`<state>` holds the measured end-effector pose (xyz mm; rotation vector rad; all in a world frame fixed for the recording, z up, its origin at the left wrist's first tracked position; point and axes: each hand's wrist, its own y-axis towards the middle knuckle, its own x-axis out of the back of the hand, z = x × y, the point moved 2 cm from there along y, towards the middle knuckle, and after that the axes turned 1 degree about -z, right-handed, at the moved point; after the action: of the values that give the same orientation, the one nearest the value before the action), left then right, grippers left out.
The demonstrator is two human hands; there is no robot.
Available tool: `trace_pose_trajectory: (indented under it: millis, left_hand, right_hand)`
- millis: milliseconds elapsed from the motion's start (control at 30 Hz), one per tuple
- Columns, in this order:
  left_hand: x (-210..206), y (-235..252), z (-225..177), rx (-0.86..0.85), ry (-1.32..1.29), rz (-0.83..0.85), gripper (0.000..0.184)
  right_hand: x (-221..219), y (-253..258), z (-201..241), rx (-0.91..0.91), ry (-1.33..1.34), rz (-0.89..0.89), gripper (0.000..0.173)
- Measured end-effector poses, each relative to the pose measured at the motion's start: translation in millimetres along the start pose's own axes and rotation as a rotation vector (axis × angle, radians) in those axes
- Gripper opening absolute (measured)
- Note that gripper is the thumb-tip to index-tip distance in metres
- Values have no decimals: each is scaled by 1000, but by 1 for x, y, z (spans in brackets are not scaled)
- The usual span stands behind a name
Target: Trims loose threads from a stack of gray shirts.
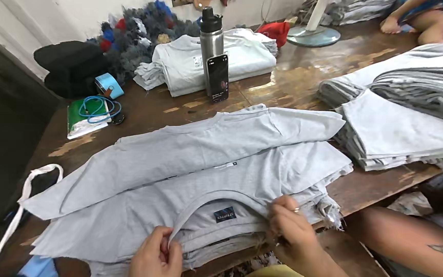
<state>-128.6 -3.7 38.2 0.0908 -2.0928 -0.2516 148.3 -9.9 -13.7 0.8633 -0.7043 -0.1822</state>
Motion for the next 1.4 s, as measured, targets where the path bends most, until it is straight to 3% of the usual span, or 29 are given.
trace_pose_trajectory:
  millis: [67, 133, 233, 300, 367, 467, 700, 833, 1033, 1400]
  left_hand:
    - [-4, 2, 3, -65, -125, -203, 22]
    - [-14, 7, 7, -91, -553, -324, 19]
    - [-19, 11, 0, 179, -1353, -203, 20]
    - [-22, 9, -1, 259, -1566, -190, 17]
    - [-25, 6, 2, 238, -1577, -200, 11]
    - [-31, 0, 2, 217, -1543, -232, 22]
    - [-42, -13, 6, 90, -1479, -219, 29]
    - [-42, -18, 8, -7, -1451, -166, 34]
    - [-44, -21, 0, -123, -1209, -209, 52]
    - [-59, -19, -2, -164, -984, -372, 33]
  right_hand:
    - [-6, -4, 1, 73, -6, 173, 6]
    - [-9, -4, 3, 98, -6, 267, 5]
    - [-2, 4, 8, 89, 30, 327, 7]
    - [0, 12, 15, 101, 86, 304, 10]
    - [-2, 19, 24, 95, 198, 275, 14]
    - [-21, 28, 35, 54, 365, 280, 16]
    - [-77, 49, 51, 44, 633, 198, 14]
    - [-83, 54, 58, 221, 512, 102, 5]
    - [-78, 51, 57, 343, 396, 154, 14]
    - [-77, 45, 61, 305, 475, 25, 14]
